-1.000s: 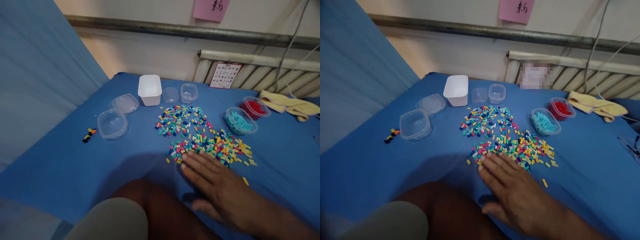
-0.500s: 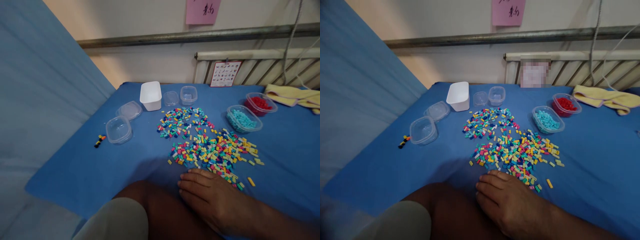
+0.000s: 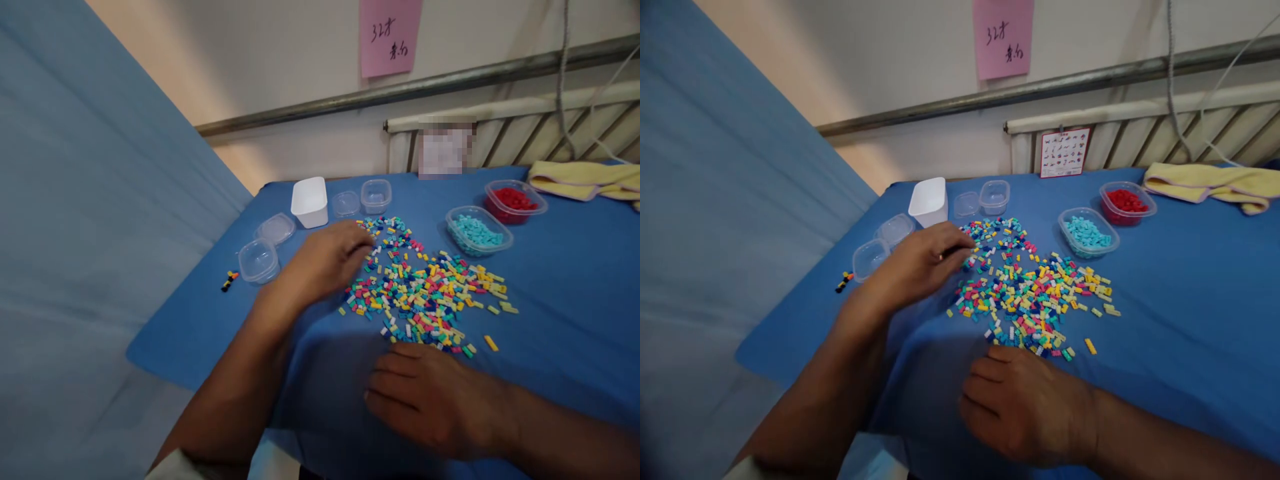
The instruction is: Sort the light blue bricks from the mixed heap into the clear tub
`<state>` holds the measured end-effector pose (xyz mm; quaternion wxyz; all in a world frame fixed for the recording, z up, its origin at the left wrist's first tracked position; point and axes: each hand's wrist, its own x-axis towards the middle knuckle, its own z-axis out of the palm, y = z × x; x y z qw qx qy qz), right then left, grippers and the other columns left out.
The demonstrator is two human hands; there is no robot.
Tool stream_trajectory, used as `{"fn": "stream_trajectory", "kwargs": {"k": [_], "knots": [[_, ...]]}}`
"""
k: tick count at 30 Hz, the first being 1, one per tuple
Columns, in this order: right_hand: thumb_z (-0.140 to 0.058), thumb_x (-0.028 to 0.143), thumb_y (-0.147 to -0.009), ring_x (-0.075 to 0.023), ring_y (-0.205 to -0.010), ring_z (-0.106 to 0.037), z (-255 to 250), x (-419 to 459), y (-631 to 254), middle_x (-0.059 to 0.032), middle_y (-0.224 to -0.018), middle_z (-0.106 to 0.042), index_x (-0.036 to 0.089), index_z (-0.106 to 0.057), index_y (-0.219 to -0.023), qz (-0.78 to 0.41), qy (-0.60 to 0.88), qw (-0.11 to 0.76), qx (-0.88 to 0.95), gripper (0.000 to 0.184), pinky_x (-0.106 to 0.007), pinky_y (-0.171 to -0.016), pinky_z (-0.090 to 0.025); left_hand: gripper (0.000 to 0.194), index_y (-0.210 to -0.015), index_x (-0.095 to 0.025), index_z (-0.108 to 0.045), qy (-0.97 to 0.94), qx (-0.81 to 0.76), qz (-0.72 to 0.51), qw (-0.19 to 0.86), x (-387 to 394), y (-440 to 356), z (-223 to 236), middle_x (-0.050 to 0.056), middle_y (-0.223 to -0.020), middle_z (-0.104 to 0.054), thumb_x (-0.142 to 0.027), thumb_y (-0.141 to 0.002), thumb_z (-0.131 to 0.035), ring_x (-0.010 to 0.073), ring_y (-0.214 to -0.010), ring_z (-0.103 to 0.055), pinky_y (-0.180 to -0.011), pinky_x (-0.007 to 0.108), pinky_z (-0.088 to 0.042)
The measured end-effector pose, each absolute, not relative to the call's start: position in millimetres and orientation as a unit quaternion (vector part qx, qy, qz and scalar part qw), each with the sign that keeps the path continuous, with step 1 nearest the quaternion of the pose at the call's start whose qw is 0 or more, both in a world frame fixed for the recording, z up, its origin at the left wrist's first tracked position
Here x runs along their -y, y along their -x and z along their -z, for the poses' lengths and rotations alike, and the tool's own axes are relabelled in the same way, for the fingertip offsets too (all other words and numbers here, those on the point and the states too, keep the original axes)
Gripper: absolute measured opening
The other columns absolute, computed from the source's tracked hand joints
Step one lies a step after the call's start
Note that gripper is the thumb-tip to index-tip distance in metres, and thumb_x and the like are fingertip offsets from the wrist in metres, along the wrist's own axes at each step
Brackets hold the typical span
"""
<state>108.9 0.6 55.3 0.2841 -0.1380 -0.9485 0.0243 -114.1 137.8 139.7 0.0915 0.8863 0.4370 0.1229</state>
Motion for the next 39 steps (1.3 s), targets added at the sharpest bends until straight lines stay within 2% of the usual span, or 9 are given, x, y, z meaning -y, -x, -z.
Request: {"fn": "stream_trajectory", "kwargs": {"k": [2, 4, 7, 11, 19, 23, 29, 35, 39], "knots": [[-0.054, 0.018, -0.111, -0.0187, -0.078, -0.062, -53, 0, -108, -0.0028, -0.090, -0.076, 0.017, -0.077, -0.108, -0.069, 0.127, 0.278, 0.950, 0.023, -0.036, -0.067, -0.049, 0.020, -0.112, -0.019, -0.077, -0.875, -0.473, -0.069, 0.076, -144, 130, -132, 0.009, -0.111, -0.074, -0.021, -0.106, -0.057, 0.0239, -0.104, -0.070, -0.097, 0.039, -0.057], [-0.055, 0.018, -0.111, -0.0198, -0.079, -0.061, -49, 0, -108, -0.0041, -0.091, -0.075, 0.017, -0.074, -0.109, -0.089, 0.135, 0.265, 0.951, 0.019, -0.038, -0.068, -0.044, 0.022, -0.115, -0.018, -0.077, -0.862, -0.501, -0.020, 0.075, -147, 145, -120, 0.010, -0.117, -0.075, -0.020, -0.104, -0.058, 0.0261, -0.106, -0.072, -0.096, 0.040, -0.057], [-0.056, 0.018, -0.111, -0.0201, -0.084, -0.061, -43, 0, -110, -0.0042, -0.097, -0.076, 0.019, -0.073, -0.109, -0.099, 0.139, 0.249, 0.953, 0.017, -0.040, -0.072, -0.043, 0.028, -0.128, -0.019, -0.074, -0.861, -0.503, 0.000, 0.079, -145, 152, -107, 0.012, -0.131, -0.072, -0.022, -0.104, -0.059, 0.0284, -0.116, -0.071, -0.103, 0.040, -0.057], [-0.059, 0.021, -0.111, -0.0200, -0.085, -0.060, -41, 1, -110, -0.0018, -0.095, -0.074, 0.021, -0.071, -0.102, -0.099, 0.142, 0.233, 0.957, 0.015, -0.040, -0.071, -0.042, 0.030, -0.129, -0.016, -0.073, -0.856, -0.512, 0.024, 0.071, -143, 149, -102, 0.014, -0.131, -0.070, -0.019, -0.102, -0.060, 0.0307, -0.116, -0.071, -0.104, 0.043, -0.057], [-0.059, 0.020, -0.111, -0.0200, -0.086, -0.064, -42, 2, -110, -0.0037, -0.099, -0.077, 0.020, -0.074, -0.111, -0.089, 0.147, 0.246, 0.954, 0.015, -0.040, -0.073, -0.048, 0.035, -0.126, -0.020, -0.077, -0.868, -0.485, -0.005, 0.103, -148, 153, -98, 0.011, -0.128, -0.071, -0.009, -0.098, -0.057, 0.0272, -0.116, -0.070, -0.105, 0.040, -0.056], [-0.057, 0.021, -0.112, -0.0196, -0.087, -0.066, -43, 2, -111, -0.0046, -0.101, -0.078, 0.020, -0.074, -0.115, -0.087, 0.151, 0.251, 0.952, 0.017, -0.039, -0.077, -0.051, 0.028, -0.119, -0.018, -0.078, -0.871, -0.480, -0.025, 0.106, -150, 152, -95, 0.011, -0.123, -0.072, -0.013, -0.099, -0.059, 0.0264, -0.111, -0.070, -0.101, 0.039, -0.057], [-0.058, 0.020, -0.111, -0.0200, -0.093, -0.068, -43, 2, -112, -0.0050, -0.104, -0.079, 0.021, -0.075, -0.116, -0.081, 0.150, 0.248, 0.954, 0.018, -0.038, -0.084, -0.055, 0.027, -0.119, -0.017, -0.077, -0.873, -0.476, -0.029, 0.102, -154, 152, -90, 0.010, -0.120, -0.074, -0.014, -0.099, -0.059, 0.0273, -0.107, -0.071, -0.097, 0.040, -0.057], [-0.057, 0.020, -0.112, -0.0206, -0.093, -0.067, -43, 1, -111, -0.0045, -0.102, -0.079, 0.021, -0.076, -0.112, -0.083, 0.147, 0.246, 0.954, 0.019, -0.039, -0.079, -0.053, 0.027, -0.113, -0.017, -0.077, -0.871, -0.483, -0.002, 0.087, -154, 148, -92, 0.011, -0.115, -0.075, -0.012, -0.097, -0.056, 0.0276, -0.103, -0.071, -0.093, 0.040, -0.058], [-0.057, 0.019, -0.112, -0.0208, -0.090, -0.065, -42, 2, -110, -0.0049, -0.104, -0.078, 0.019, -0.075, -0.111, -0.077, 0.143, 0.259, 0.952, 0.018, -0.040, -0.076, -0.050, 0.030, -0.114, -0.017, -0.077, -0.893, -0.440, -0.011, 0.097, -154, 151, -89, 0.010, -0.118, -0.075, -0.009, -0.097, -0.053, 0.0271, -0.109, -0.072, -0.095, 0.039, -0.057]]}}
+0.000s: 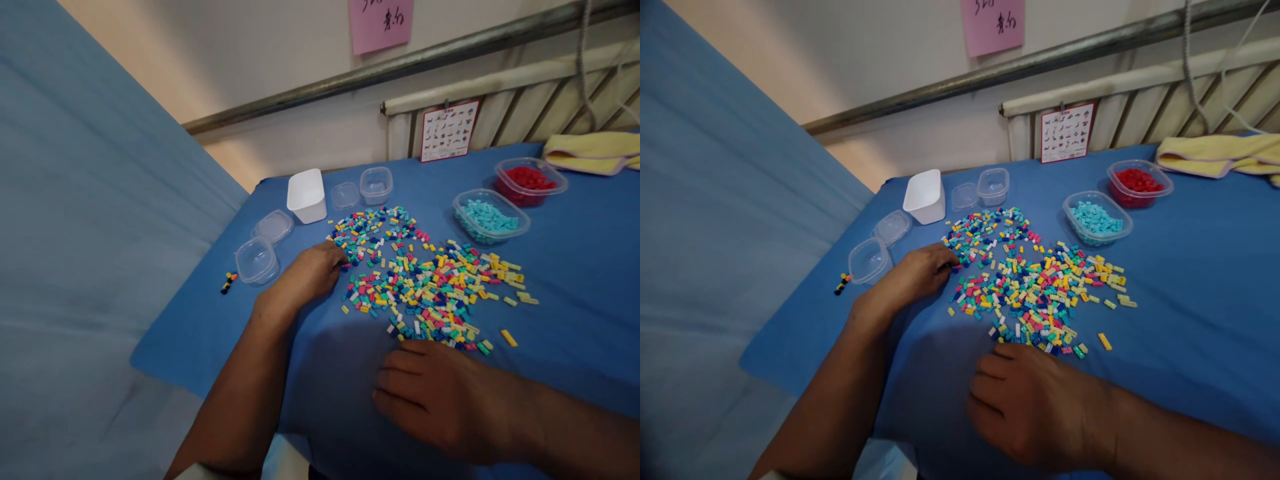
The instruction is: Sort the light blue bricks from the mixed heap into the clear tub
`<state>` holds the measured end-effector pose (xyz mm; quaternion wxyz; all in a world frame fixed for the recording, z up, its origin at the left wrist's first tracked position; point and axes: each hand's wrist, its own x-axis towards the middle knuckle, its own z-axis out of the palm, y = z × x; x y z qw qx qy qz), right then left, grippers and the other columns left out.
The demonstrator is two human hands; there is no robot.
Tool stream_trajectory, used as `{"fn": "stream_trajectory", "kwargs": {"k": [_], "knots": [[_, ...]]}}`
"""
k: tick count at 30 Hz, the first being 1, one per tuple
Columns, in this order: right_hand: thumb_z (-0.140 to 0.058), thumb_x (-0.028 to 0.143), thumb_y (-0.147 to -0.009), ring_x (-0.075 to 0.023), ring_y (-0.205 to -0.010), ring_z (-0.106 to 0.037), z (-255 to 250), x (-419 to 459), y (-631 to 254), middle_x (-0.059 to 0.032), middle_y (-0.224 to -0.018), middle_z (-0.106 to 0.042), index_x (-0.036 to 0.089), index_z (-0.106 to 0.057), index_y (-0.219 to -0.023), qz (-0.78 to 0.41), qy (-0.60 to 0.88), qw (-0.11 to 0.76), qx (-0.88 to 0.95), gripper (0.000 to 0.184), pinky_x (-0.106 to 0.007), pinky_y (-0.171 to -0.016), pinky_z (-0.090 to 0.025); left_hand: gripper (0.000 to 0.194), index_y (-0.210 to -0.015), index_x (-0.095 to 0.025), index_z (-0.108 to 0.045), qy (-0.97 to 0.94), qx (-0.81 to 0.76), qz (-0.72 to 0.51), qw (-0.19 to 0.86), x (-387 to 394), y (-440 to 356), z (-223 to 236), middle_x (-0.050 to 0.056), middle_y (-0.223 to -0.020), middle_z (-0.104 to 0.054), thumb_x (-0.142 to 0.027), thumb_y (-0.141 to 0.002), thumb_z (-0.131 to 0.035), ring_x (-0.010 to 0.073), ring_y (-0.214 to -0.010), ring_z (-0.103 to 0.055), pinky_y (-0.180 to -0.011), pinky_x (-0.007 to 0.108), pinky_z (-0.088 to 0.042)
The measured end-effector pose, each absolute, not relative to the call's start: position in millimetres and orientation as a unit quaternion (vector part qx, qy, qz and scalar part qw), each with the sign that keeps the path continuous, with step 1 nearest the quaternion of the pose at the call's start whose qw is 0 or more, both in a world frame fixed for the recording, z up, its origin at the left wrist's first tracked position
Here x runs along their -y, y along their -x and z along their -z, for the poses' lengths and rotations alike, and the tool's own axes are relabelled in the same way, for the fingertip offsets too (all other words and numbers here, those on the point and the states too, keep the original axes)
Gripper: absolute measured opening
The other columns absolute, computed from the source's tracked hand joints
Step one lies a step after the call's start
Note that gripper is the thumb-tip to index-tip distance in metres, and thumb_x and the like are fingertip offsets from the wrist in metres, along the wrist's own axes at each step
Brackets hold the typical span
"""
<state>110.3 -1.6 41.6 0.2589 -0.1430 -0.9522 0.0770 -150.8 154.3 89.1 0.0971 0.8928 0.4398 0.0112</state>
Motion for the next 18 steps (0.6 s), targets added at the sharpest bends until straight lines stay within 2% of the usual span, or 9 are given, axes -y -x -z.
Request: {"fn": "stream_trajectory", "kwargs": {"k": [3, 7, 10, 14, 18], "knots": [[-0.058, 0.019, -0.111, -0.0208, -0.089, -0.063, -41, 2, -111, -0.0039, -0.100, -0.076, 0.018, -0.074, -0.112, -0.080, 0.141, 0.253, 0.954, 0.016, -0.040, -0.076, -0.047, 0.030, -0.113, -0.017, -0.078, -0.900, -0.423, -0.015, 0.105, -155, 152, -89, 0.010, -0.119, -0.076, -0.009, -0.098, -0.053, 0.0275, -0.111, -0.072, -0.097, 0.039, -0.056], [-0.060, 0.019, -0.111, -0.0206, -0.089, -0.062, -40, 1, -110, -0.0044, -0.102, -0.076, 0.018, -0.073, -0.114, -0.078, 0.140, 0.249, 0.955, 0.014, -0.039, -0.078, -0.045, 0.030, -0.112, -0.016, -0.080, -0.884, -0.454, -0.036, 0.107, -157, 152, -88, 0.011, -0.115, -0.078, -0.012, -0.096, -0.055, 0.0270, -0.103, -0.072, -0.091, 0.039, -0.054], [-0.061, 0.018, -0.109, -0.0210, -0.087, -0.061, -41, 0, -110, -0.0045, -0.100, -0.075, 0.017, -0.073, -0.113, -0.078, 0.133, 0.254, 0.955, 0.013, -0.040, -0.076, -0.043, 0.028, -0.111, -0.018, -0.081, -0.856, -0.477, -0.095, 0.176, -163, 154, -85, 0.006, -0.111, -0.079, -0.014, -0.094, -0.059, 0.0216, -0.095, -0.071, -0.085, 0.034, -0.051], [-0.060, 0.017, -0.109, -0.0207, -0.086, -0.060, -43, -1, -110, -0.0050, -0.101, -0.075, 0.017, -0.073, -0.112, -0.080, 0.131, 0.257, 0.954, 0.013, -0.040, -0.076, -0.043, 0.020, -0.106, -0.016, -0.078, -0.783, -0.533, -0.147, 0.284, -170, 156, -82, 0.001, -0.090, -0.075, -0.023, -0.094, -0.063, 0.0164, -0.076, -0.064, -0.070, 0.030, -0.046], [-0.060, 0.017, -0.109, -0.0207, -0.087, -0.061, -42, -1, -111, -0.0049, -0.101, -0.076, 0.018, -0.074, -0.111, -0.083, 0.133, 0.257, 0.954, 0.014, -0.039, -0.077, -0.043, 0.020, -0.105, -0.015, -0.078, -0.776, -0.543, -0.131, 0.294, -169, 158, -87, 0.002, -0.091, -0.076, -0.023, -0.093, -0.064, 0.0168, -0.078, -0.064, -0.072, 0.029, -0.046]]}}
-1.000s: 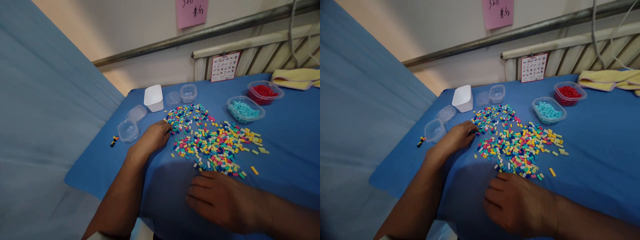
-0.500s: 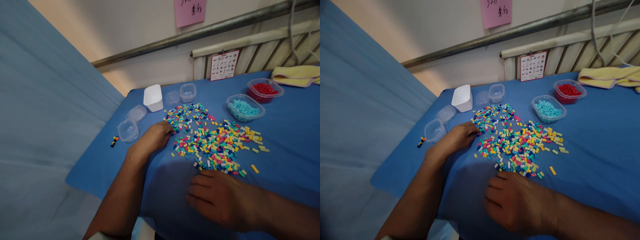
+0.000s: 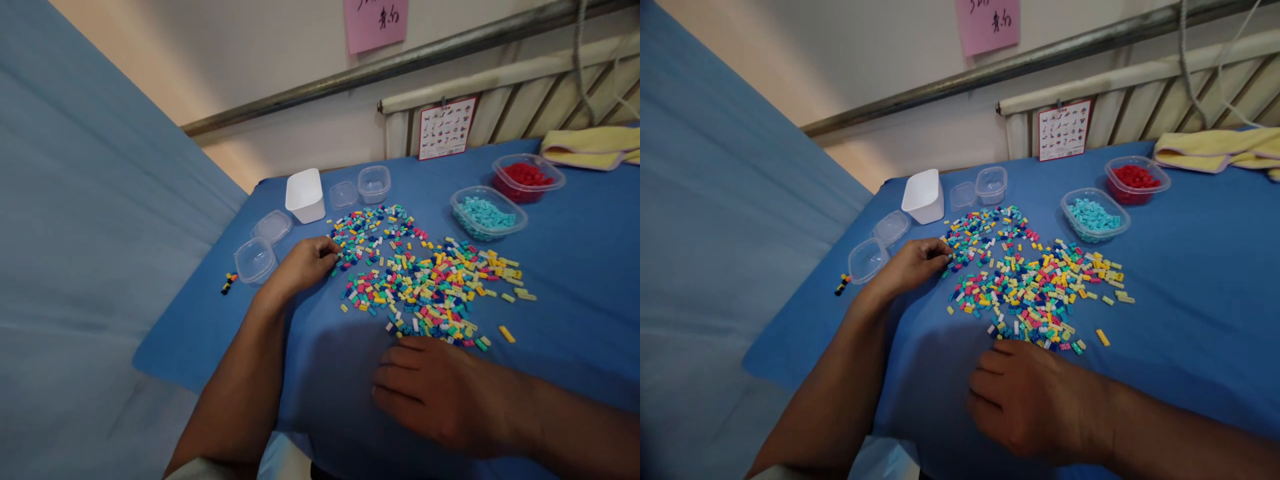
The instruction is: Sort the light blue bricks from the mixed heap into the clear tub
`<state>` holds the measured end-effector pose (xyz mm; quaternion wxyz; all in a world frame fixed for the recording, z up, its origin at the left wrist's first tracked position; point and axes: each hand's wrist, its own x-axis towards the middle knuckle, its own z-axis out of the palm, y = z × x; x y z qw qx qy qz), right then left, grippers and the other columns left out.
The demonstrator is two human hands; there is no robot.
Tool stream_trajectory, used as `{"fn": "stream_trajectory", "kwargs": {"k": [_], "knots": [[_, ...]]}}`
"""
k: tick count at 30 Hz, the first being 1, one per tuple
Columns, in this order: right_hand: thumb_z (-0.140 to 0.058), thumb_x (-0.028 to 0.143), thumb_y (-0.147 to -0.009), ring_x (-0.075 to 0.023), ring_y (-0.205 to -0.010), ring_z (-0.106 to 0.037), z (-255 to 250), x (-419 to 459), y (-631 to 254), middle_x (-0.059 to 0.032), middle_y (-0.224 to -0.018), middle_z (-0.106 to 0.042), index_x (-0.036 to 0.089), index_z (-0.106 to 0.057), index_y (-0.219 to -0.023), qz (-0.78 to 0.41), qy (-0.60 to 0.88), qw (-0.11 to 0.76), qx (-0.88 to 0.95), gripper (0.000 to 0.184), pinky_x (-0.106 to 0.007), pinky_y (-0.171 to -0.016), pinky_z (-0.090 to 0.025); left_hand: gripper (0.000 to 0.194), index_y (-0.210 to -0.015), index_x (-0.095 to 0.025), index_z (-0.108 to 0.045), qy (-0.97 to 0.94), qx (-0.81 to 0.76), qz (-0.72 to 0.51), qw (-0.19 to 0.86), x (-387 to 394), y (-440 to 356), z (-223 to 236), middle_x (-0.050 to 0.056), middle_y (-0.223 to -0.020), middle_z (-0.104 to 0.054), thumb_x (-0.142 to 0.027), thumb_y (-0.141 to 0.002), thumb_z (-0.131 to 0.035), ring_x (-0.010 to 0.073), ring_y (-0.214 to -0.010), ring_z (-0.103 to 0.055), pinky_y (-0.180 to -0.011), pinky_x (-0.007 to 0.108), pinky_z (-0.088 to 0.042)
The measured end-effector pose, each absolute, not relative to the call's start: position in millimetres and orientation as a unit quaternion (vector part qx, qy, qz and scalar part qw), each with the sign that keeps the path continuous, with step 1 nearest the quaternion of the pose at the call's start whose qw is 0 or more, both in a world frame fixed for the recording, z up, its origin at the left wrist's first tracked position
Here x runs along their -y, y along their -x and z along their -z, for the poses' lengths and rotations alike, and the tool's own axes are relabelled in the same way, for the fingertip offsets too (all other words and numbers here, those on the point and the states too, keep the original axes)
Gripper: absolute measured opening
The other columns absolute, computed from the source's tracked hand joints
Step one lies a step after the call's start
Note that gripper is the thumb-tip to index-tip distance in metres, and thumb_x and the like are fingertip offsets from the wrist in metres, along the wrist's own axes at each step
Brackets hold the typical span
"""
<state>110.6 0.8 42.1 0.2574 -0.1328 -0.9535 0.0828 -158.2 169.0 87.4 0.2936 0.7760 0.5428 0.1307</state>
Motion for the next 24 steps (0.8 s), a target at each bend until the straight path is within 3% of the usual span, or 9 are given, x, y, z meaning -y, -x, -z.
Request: {"fn": "stream_trajectory", "kwargs": {"k": [13, 19, 24], "knots": [[-0.060, 0.018, -0.110, -0.0211, -0.089, -0.061, -41, 1, -111, -0.0044, -0.102, -0.077, 0.020, -0.074, -0.110, -0.102, 0.142, 0.237, 0.956, 0.014, -0.041, -0.079, -0.046, 0.033, -0.118, -0.021, -0.080, -0.869, -0.460, -0.077, 0.169, -157, 155, -85, 0.007, -0.120, -0.078, -0.012, -0.096, -0.058, 0.0237, -0.108, -0.072, -0.099, 0.037, -0.055], [-0.057, 0.017, -0.111, -0.0210, -0.088, -0.060, -41, 1, -111, -0.0043, -0.101, -0.076, 0.019, -0.073, -0.111, -0.097, 0.149, 0.246, 0.953, 0.016, -0.040, -0.079, -0.044, 0.030, -0.110, -0.019, -0.080, -0.858, -0.492, -0.048, 0.139, -155, 151, -86, 0.009, -0.112, -0.079, -0.014, -0.094, -0.057, 0.0251, -0.097, -0.071, -0.085, 0.037, -0.051], [-0.058, 0.016, -0.109, -0.0210, -0.086, -0.059, -42, 1, -111, -0.0048, -0.101, -0.076, 0.019, -0.073, -0.106, -0.094, 0.145, 0.253, 0.952, 0.015, -0.040, -0.077, -0.041, 0.020, -0.106, -0.019, -0.079, -0.800, -0.513, -0.138, 0.278, -160, 150, -83, 0.004, -0.099, -0.078, -0.026, -0.097, -0.062, 0.0193, -0.084, -0.068, -0.075, 0.032, -0.049]]}}
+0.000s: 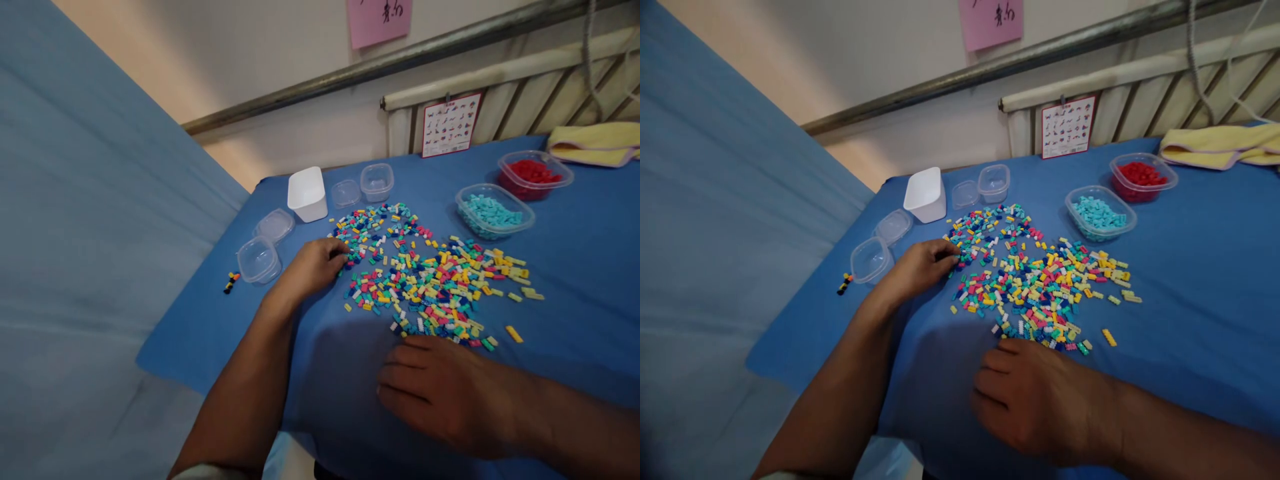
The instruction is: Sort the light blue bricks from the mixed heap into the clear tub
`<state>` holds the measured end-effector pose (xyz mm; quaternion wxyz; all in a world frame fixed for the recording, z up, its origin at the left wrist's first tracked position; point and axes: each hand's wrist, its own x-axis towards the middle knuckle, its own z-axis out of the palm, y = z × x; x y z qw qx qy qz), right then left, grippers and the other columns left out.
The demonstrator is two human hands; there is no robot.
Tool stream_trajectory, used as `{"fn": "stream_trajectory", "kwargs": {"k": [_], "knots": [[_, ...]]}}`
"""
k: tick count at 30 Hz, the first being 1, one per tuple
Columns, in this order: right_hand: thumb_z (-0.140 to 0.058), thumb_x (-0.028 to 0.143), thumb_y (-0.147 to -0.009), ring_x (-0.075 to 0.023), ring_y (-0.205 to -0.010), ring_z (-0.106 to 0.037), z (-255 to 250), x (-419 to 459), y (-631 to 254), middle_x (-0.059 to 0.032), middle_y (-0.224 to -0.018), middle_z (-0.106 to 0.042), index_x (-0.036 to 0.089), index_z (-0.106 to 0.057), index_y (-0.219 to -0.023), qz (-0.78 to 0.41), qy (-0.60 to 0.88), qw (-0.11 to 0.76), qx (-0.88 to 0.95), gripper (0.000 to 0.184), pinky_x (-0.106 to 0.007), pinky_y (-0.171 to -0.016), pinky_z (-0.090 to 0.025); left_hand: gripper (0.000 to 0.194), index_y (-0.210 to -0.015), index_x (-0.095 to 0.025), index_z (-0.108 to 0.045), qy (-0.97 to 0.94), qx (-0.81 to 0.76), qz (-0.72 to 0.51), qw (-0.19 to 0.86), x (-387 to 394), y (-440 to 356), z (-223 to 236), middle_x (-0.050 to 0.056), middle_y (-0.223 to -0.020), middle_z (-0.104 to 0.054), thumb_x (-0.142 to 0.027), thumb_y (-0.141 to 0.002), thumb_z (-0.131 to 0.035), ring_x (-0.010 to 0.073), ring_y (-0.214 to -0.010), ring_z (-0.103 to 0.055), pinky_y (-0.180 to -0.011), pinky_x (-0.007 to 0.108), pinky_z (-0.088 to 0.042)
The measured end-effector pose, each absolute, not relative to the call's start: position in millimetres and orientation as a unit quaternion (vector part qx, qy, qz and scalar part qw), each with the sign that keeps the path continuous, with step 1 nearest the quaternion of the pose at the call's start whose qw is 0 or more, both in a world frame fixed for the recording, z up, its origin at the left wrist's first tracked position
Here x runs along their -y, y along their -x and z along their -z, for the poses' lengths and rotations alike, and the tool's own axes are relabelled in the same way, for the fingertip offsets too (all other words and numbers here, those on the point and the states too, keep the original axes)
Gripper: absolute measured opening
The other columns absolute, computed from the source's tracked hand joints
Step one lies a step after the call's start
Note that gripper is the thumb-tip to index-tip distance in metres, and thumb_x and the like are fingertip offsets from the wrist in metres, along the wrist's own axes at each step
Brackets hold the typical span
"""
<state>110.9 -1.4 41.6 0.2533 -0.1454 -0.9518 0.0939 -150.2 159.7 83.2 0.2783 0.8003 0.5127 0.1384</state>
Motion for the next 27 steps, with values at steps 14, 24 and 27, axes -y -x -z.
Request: {"fn": "stream_trajectory", "kwargs": {"k": [14, 24, 27], "knots": [[-0.060, 0.023, -0.110, -0.0195, -0.082, -0.054, -42, -14, -107, 0.0001, -0.088, -0.066, 0.021, -0.068, -0.093, -0.044, 0.117, 0.248, 0.961, 0.019, -0.037, -0.070, -0.037, 0.028, -0.111, -0.017, -0.077, -0.751, -0.467, -0.205, 0.419, -159, 91, -102, 0.003, -0.090, -0.073, -0.038, -0.094, -0.074, 0.0151, -0.076, -0.063, -0.071, 0.029, -0.050], [-0.057, 0.027, -0.111, -0.0209, -0.089, -0.059, -42, -18, -108, 0.0000, -0.092, -0.071, 0.021, -0.070, -0.092, -0.060, 0.127, 0.229, 0.963, 0.024, -0.039, -0.072, -0.041, 0.023, -0.114, -0.015, -0.079, -0.930, -0.300, -0.139, 0.159, -220, -86, -133, 0.009, -0.112, -0.080, -0.010, -0.098, -0.062, 0.0230, -0.098, -0.071, -0.088, 0.036, -0.052], [-0.059, 0.029, -0.111, -0.0208, -0.089, -0.060, -42, -21, -109, 0.0003, -0.094, -0.072, 0.021, -0.072, -0.093, -0.062, 0.131, 0.217, 0.965, 0.024, -0.040, -0.074, -0.043, 0.025, -0.116, -0.012, -0.079, -0.944, -0.297, -0.097, 0.106, -240, -113, -133, 0.013, -0.118, -0.079, -0.009, -0.098, -0.062, 0.0275, -0.106, -0.072, -0.094, 0.039, -0.053]]}}
